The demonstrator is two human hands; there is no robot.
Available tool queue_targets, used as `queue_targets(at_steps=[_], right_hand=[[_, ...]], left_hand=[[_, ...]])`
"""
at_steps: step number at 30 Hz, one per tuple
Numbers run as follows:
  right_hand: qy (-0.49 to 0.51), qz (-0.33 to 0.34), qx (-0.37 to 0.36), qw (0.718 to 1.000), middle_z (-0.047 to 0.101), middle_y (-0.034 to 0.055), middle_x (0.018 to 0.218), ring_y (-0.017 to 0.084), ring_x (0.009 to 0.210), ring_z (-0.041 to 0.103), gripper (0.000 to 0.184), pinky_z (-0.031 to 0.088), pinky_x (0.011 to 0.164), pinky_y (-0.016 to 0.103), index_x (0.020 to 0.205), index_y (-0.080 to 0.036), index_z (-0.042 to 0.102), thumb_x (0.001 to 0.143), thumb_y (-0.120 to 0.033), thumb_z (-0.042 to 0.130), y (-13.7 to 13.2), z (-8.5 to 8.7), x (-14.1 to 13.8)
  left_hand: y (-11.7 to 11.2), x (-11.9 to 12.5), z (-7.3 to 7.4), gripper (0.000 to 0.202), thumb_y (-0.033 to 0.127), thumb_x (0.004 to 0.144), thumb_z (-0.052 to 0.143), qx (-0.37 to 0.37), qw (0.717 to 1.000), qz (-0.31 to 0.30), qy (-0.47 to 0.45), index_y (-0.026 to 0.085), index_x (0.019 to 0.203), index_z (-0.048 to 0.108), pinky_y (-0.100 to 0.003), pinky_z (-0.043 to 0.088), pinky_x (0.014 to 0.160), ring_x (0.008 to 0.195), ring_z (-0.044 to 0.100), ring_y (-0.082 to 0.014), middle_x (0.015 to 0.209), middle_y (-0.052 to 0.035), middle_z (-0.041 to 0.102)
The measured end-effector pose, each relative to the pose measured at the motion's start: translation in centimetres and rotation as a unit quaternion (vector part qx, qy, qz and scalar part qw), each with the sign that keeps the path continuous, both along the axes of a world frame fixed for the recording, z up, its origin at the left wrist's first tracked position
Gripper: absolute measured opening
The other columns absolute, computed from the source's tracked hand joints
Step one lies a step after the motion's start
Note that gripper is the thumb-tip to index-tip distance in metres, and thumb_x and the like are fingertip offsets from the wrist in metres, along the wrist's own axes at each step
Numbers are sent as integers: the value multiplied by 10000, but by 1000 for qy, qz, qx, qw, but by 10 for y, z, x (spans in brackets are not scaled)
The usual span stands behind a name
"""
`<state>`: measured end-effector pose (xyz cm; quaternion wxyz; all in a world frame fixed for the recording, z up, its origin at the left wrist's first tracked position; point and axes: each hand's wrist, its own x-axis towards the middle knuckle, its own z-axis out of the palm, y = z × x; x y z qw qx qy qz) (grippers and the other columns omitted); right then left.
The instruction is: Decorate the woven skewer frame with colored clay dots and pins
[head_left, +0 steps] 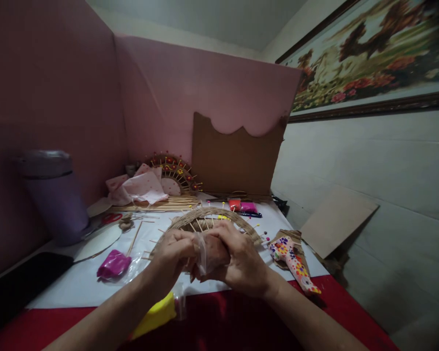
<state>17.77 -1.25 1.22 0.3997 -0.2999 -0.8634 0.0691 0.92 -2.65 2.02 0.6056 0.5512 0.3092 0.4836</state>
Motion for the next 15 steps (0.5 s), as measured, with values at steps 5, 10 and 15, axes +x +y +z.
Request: queue_targets(at_steps=[5,10,15], right_hand=[[-37,-33,-31,998,631,43,803,178,675,566,324,411,588,267,890,-176,544,690,-375,703,9,-15,-1],[-32,-94,-16,995,634,39,783,184,659,572,285,382,572,263,869,-189,522,719,-379,672,12,-22,0],[-24,-128,5,991,620,33,767,183,657,564,236,370,576,263,828,-198,492,708,-295,671,11,-21,0]], left_hand=[[3,1,-2,112,204,623,551,51,988,95,109,161,543,486,-189,360,380,400,445,-79,456,38,498],[2,3,1,136,198,593,630,89,983,134,88,160,656,515,-176,399,379,480,477,-78,601,36,523],[0,4,4,151,216,603,649,60,983,143,103,124,722,654,-192,419,397,481,495,-85,632,-10,613]])
